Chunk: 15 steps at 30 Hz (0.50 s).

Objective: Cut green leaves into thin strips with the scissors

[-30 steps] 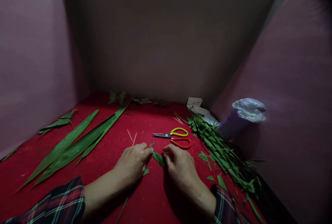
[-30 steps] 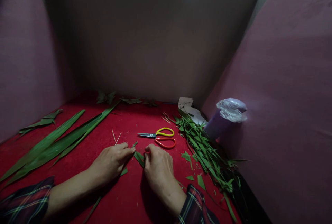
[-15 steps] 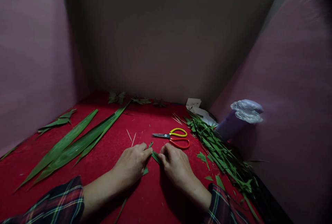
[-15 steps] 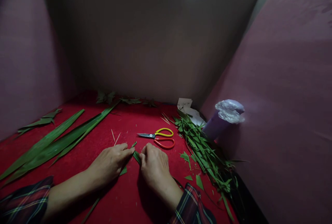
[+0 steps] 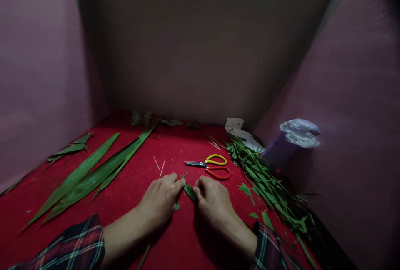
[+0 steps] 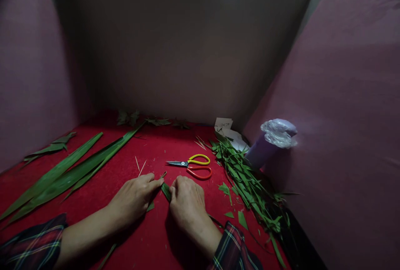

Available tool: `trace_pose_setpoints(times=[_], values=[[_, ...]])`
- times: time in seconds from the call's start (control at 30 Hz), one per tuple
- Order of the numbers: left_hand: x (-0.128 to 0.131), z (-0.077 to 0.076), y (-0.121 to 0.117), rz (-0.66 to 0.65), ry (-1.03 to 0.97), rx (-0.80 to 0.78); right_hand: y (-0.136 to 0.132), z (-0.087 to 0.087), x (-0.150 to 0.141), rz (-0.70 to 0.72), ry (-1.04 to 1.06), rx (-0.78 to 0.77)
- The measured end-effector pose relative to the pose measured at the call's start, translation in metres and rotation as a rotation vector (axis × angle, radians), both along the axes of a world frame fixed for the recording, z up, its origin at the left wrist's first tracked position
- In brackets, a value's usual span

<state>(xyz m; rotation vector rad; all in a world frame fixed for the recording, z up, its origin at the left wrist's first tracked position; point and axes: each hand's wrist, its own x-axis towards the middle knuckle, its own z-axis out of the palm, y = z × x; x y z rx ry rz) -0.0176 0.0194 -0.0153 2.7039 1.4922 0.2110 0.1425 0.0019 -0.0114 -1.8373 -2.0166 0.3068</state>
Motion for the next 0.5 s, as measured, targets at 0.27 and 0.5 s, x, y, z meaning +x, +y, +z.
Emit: trace_pose_setpoints(times=[0.27,0.5], values=[[0.001,0.005,0.001,0.031,-0.024,-0.011,-0.002,-0.004,0.001,0.021,0.034,0.041],[0.003,0.007,-0.001,0.051,0.019,-0.021,-0.019,0.001,0.004,0.117,0.215,0.579]])
